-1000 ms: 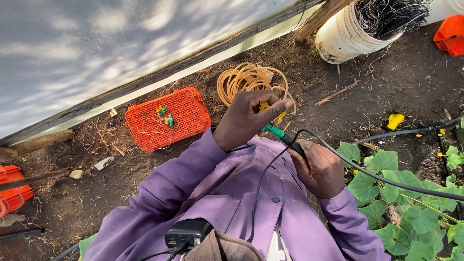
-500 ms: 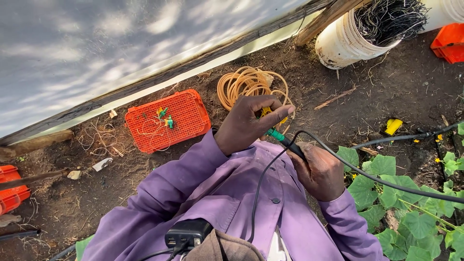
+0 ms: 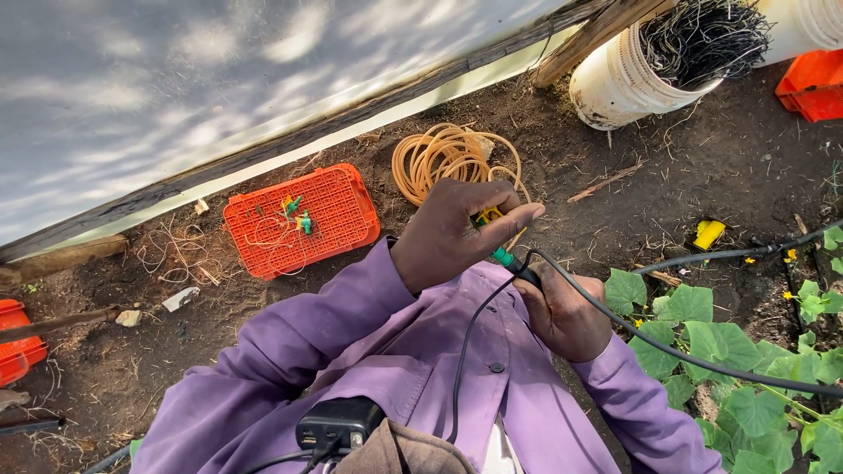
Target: Installing and securing irrigation valves onto a main water line using a specialized tool in a greenhouse.
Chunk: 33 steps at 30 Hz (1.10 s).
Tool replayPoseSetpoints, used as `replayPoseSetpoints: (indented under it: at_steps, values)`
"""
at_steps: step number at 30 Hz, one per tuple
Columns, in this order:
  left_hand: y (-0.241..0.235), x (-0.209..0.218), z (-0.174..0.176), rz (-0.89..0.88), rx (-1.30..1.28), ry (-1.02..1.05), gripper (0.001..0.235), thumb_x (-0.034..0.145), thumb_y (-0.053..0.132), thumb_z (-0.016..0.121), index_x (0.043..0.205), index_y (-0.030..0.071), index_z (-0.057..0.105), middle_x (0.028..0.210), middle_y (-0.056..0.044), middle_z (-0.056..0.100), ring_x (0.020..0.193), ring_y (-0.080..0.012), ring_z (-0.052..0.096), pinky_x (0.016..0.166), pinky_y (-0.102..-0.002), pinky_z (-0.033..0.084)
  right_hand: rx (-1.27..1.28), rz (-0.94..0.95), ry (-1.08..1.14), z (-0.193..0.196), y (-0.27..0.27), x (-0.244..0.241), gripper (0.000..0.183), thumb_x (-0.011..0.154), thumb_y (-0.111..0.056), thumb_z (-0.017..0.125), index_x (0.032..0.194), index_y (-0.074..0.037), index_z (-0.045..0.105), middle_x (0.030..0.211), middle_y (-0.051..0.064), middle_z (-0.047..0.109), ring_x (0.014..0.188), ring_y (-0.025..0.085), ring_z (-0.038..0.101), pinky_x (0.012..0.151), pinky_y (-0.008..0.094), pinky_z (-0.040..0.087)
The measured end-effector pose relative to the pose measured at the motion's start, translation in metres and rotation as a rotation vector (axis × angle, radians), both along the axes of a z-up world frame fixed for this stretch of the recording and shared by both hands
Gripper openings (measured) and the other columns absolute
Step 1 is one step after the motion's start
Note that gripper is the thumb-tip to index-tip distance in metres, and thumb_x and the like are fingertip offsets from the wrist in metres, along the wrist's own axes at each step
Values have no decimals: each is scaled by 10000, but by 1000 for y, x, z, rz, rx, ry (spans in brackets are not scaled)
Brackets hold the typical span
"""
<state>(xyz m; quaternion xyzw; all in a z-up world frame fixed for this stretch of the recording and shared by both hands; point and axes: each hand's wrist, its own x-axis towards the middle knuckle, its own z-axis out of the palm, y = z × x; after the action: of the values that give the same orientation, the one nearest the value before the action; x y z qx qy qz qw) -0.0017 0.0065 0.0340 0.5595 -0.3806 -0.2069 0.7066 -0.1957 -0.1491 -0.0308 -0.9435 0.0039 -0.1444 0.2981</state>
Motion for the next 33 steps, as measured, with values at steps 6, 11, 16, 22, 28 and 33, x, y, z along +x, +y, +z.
replayPoseSetpoints:
  at_steps: [6, 11, 16, 22, 28, 33]
  values:
    - [-1, 5, -3, 11, -27, -101, 233, 981, 96, 645, 756, 60, 592, 537, -141, 518, 484, -193, 484, 521, -308, 386, 875, 11, 260, 9, 14, 8, 421, 1108, -271, 435, 742, -116, 575, 480, -81, 353, 448, 23, 333, 390, 174, 316]
    - [-3, 10, 1, 10, -51, -79, 272, 981, 123, 644, 728, 84, 550, 499, -110, 462, 480, -162, 451, 535, -293, 352, 1520, 2, 394, 0, 9, 10, 402, 1138, -232, 423, 870, 32, 563, 477, -48, 260, 341, 30, 301, 341, 162, 276]
    - [-4, 11, -2, 13, -42, -101, 283, 980, 129, 649, 718, 91, 548, 492, -100, 463, 463, -166, 446, 533, -285, 350, 1365, -9, 342, 0, 9, 13, 435, 1140, -224, 420, 852, 62, 575, 467, -41, 288, 346, 22, 293, 327, 164, 278]
    - [-2, 11, -7, 8, -2, -34, 317, 998, 147, 627, 698, 84, 547, 496, -88, 475, 506, -113, 411, 552, -280, 340, 376, -91, 171, 40, 20, 32, 353, 1019, -262, 624, 701, -110, 609, 460, 86, 436, 409, 178, 421, 446, 274, 371]
    - [-1, 10, -12, 23, 17, -10, 320, 1000, 159, 619, 694, 86, 554, 499, -79, 490, 507, -114, 416, 560, -277, 333, 82, -65, 39, 34, 21, 33, 271, 1015, -268, 642, 781, -131, 649, 497, 115, 521, 441, 359, 587, 408, 327, 456]
    - [2, 11, -5, -4, 30, 16, 336, 1007, 163, 603, 685, 85, 549, 499, -81, 482, 521, -106, 401, 567, -278, 333, -67, -12, -42, 35, 18, 33, 230, 1002, -286, 653, 875, -96, 687, 548, 122, 557, 482, 368, 604, 436, 390, 494]
